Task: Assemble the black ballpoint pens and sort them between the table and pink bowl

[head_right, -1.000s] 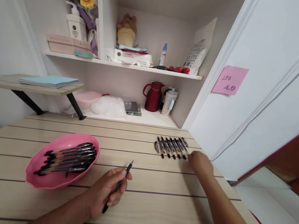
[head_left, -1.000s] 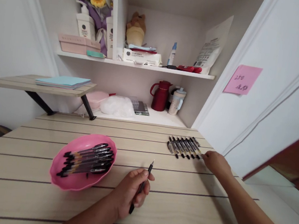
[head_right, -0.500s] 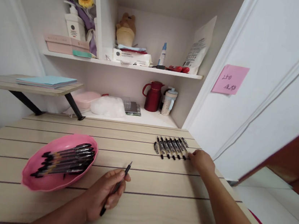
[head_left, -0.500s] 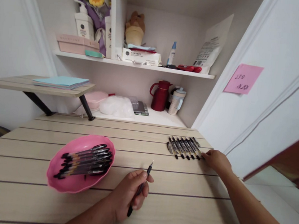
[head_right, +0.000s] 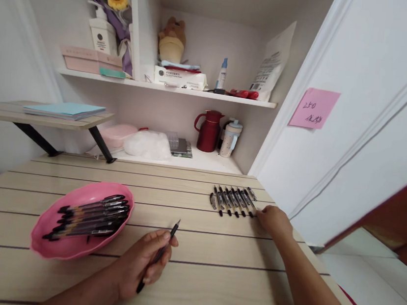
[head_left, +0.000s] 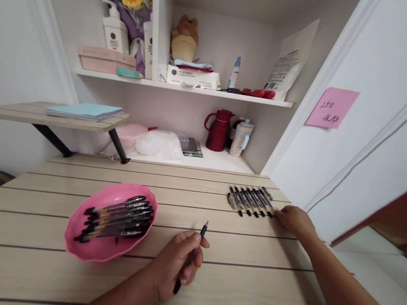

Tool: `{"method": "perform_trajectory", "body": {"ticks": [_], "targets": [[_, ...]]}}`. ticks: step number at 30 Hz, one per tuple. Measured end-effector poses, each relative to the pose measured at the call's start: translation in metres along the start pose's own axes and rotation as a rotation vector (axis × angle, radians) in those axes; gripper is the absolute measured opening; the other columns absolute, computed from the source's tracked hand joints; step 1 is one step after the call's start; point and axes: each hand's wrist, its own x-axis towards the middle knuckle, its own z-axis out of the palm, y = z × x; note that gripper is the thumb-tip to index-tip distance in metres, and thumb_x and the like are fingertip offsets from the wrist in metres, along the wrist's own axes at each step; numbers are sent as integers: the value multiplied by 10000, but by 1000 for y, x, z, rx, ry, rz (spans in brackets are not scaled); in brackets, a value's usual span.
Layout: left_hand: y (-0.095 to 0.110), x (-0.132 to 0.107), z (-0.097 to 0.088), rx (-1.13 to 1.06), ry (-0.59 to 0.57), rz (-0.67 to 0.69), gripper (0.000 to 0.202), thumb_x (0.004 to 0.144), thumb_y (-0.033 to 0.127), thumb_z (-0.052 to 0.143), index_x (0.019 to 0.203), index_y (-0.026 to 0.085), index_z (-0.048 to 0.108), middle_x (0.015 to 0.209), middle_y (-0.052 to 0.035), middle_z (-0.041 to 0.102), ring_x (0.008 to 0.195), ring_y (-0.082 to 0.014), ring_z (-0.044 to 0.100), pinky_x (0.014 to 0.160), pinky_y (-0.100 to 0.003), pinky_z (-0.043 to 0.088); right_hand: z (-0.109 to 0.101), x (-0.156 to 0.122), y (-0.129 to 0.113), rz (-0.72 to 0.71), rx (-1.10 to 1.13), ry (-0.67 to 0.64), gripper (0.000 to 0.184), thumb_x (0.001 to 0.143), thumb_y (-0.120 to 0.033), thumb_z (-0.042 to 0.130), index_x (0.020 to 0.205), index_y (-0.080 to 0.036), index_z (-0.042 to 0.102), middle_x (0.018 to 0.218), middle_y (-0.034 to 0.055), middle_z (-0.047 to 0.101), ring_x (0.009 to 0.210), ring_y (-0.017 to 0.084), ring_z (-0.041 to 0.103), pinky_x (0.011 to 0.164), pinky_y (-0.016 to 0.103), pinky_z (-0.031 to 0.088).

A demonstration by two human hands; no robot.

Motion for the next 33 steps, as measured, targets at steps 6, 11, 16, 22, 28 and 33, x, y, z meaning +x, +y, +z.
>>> {"method": "perform_trajectory", "body": {"ticks": [6, 11, 16, 22, 28, 33], "targets": [[0, 1, -1, 10, 6, 1, 330, 754, 475, 511, 860, 163, 505, 536, 78, 470, 291, 5, 249, 323, -176, 125, 1, 1, 3, -21, 7, -9, 322, 714, -419, 469, 727, -175, 678, 803, 119, 676, 766, 251, 614, 618, 300, 417], [0, 1, -1, 13, 3, 3, 318, 762, 462, 508, 858, 159, 505, 541, 75, 469, 290, 5, 252, 322, -177, 125, 1, -1, 3, -35, 7, -17, 341, 720, -432, 452, 708, -173, 674, 790, 116, 677, 741, 249, 613, 600, 295, 409], [0, 1, 0, 14, 14, -7, 332, 750, 471, 519, 862, 159, 509, 540, 75, 470, 292, 6, 248, 324, -174, 125, 1, -2, 5, -35, 13, -20, 354, 718, -462, 455, 703, -184, 673, 766, 101, 678, 712, 232, 613, 582, 279, 402], [1, 0, 0, 17, 16, -7, 339, 757, 474, 510, 872, 155, 508, 542, 70, 468, 294, 3, 253, 322, -174, 126, -5, 8, 14, 0, 17, 8, 359, 743, -423, 434, 735, -157, 675, 803, 125, 677, 734, 249, 613, 577, 287, 398], [1, 0, 1, 18, 34, -10, 325, 769, 469, 494, 868, 160, 508, 538, 73, 461, 290, 3, 247, 320, -174, 132, -9, 23, 11, 38, 28, 55, 331, 742, -375, 450, 858, -168, 680, 879, 110, 676, 794, 240, 612, 599, 277, 403], [1, 0, 2, 20, 33, -12, 310, 792, 457, 466, 875, 162, 512, 552, 67, 470, 292, 1, 254, 321, -176, 127, -11, 35, 1, 63, 34, 73, 344, 757, -383, 427, 878, -192, 686, 881, 104, 680, 792, 238, 615, 596, 280, 410]]}}
